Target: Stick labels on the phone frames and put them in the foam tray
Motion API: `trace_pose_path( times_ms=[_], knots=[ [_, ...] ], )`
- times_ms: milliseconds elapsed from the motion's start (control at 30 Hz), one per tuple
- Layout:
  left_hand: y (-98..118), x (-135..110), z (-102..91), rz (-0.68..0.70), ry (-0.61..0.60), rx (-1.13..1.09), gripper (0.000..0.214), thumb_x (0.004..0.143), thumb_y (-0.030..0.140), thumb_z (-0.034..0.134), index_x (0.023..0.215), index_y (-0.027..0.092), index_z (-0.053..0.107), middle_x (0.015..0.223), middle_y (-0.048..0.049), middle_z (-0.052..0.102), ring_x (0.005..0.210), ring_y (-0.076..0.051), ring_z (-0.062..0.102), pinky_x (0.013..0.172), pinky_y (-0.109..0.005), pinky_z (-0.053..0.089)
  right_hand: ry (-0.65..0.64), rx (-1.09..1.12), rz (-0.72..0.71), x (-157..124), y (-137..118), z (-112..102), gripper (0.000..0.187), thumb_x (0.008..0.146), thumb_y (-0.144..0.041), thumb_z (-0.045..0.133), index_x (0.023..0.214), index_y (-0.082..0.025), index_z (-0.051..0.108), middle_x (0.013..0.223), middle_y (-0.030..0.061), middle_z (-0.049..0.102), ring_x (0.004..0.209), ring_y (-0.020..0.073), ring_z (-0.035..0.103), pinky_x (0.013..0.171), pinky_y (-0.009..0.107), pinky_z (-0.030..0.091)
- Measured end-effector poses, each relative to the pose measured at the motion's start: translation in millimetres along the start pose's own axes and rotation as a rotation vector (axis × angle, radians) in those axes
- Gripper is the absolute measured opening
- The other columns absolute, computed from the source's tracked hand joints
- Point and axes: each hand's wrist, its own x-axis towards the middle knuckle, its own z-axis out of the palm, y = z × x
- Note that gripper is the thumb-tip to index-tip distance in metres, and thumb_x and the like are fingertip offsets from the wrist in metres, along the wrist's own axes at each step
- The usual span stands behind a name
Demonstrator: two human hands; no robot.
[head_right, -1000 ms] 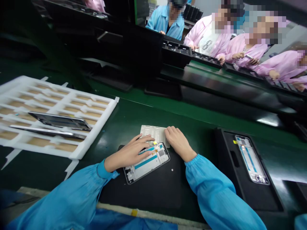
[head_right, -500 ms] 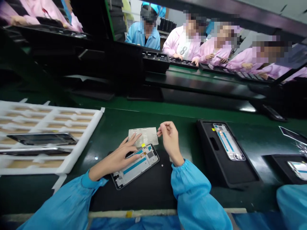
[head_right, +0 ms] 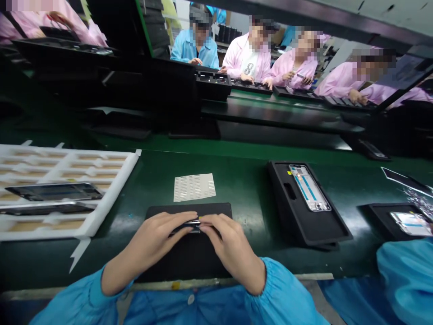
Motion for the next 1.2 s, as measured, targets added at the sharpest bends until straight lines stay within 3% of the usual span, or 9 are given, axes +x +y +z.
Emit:
trace_pose_path(
  times_ms=[100,233,433,600,933,1200],
  knots=[
    [4,-4,3.9,0.041,0.137,-0.136,0.022,0.095,0.028,0.059,0.117,0.023,0.062,0.116,-0.0008,0.072,0.1,-0.018,0.07,0.085,-0.03,0.053,-0.074,0.024,0.093,2,-3,0,0.011,0.093,-0.017,0.059,0.099,-0.026,0.059,0.095,-0.0025,0.069,0.089,0.013,0.068,0.078,0.022,0.051],
    [11,-8,3.6,0.035,0.195,-0.252,0.01,0.094,0.019,0.062,0.1,0.024,0.067,0.106,0.0028,0.075,0.099,-0.014,0.07,0.086,-0.026,0.052,-0.159,0.076,0.114,1,-8,0,0.01,0.094,-0.017,0.058,0.098,-0.027,0.057,0.092,-0.0044,0.068,0.087,0.0117,0.068,0.077,0.021,0.051],
    [15,-8,7.9,-0.021,0.271,-0.208,0.008,0.092,0.017,0.064,0.097,0.021,0.068,0.103,0.0006,0.076,0.091,-0.015,0.072,0.079,-0.028,0.053,0.102,0.011,0.076,-14,5,-5,0.011,0.092,-0.02,0.062,0.1,-0.028,0.063,0.101,-0.0023,0.071,0.084,0.0127,0.066,0.072,0.024,0.051],
    [16,-7,11.8,-0.015,0.295,-0.141,0.011,0.091,0.015,0.064,0.1,0.02,0.069,0.104,-0.0003,0.076,0.092,-0.015,0.073,0.078,-0.028,0.053,0.121,-0.029,-0.031,-21,22,-1,0.013,0.092,-0.012,0.06,0.094,-0.025,0.064,0.099,0.0007,0.071,0.096,0.0165,0.064,0.086,0.032,0.052],
    [15,-7,10.2,-0.052,0.24,-0.089,0.01,0.094,0.019,0.061,0.1,0.02,0.069,0.104,-0.0016,0.076,0.089,-0.017,0.073,0.076,-0.03,0.055,0.15,-0.024,-0.161,-21,30,5,0.025,0.093,-0.004,0.053,0.099,-0.024,0.066,0.097,0.0033,0.07,0.093,0.0173,0.065,0.082,0.035,0.053],
    [12,-7,4.2,-0.046,0.127,-0.077,0.013,0.096,0.025,0.059,0.104,0.021,0.067,0.107,0.0,0.075,0.096,-0.016,0.072,0.077,-0.029,0.053,0.037,-0.411,-0.336,-21,30,10,0.042,0.092,0.0,0.047,0.122,-0.024,0.064,0.097,0.0079,0.065,0.08,0.0166,0.056,0.069,0.031,0.049]
  ],
)
